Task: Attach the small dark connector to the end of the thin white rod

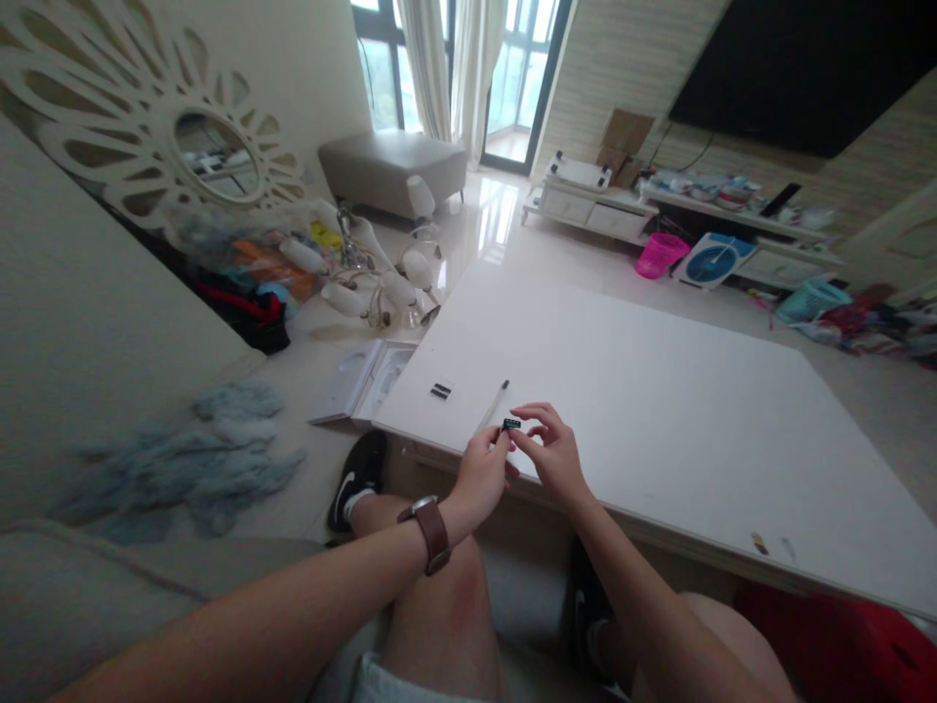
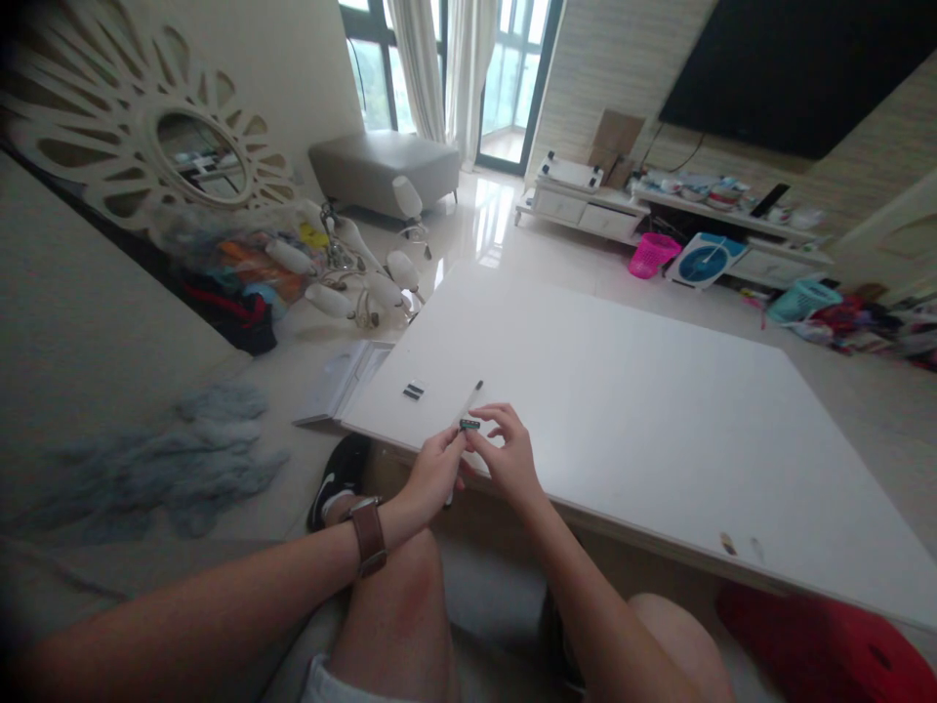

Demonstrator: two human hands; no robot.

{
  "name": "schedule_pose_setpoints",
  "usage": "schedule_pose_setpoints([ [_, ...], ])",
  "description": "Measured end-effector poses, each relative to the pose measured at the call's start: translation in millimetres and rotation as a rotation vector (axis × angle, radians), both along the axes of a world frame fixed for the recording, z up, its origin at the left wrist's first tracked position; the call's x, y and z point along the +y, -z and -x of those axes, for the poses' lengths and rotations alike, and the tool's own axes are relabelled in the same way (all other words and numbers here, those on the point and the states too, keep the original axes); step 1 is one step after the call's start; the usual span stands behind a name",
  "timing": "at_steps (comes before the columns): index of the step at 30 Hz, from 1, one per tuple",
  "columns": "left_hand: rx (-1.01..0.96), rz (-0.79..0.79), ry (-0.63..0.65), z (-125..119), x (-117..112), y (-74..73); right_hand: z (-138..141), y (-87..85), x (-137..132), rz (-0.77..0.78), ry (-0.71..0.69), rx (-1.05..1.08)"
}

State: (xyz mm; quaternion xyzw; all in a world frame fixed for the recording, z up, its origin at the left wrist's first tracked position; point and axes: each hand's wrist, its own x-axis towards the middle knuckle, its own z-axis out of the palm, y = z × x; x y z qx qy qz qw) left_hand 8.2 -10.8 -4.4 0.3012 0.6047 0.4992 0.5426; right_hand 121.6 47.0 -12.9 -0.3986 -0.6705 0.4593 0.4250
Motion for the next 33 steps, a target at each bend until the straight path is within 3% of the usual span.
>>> schedule_pose_setpoints([
  [11,-0.020,0.058,0.029,0,-2,-0.5,-10,-2.8,5,-0.112,-0.109,-0.167],
  [33,-0.055,0.016,0.083,-5,-6,13.5,-13,-4.2,7,-0.243,-0.105,-0.282],
])
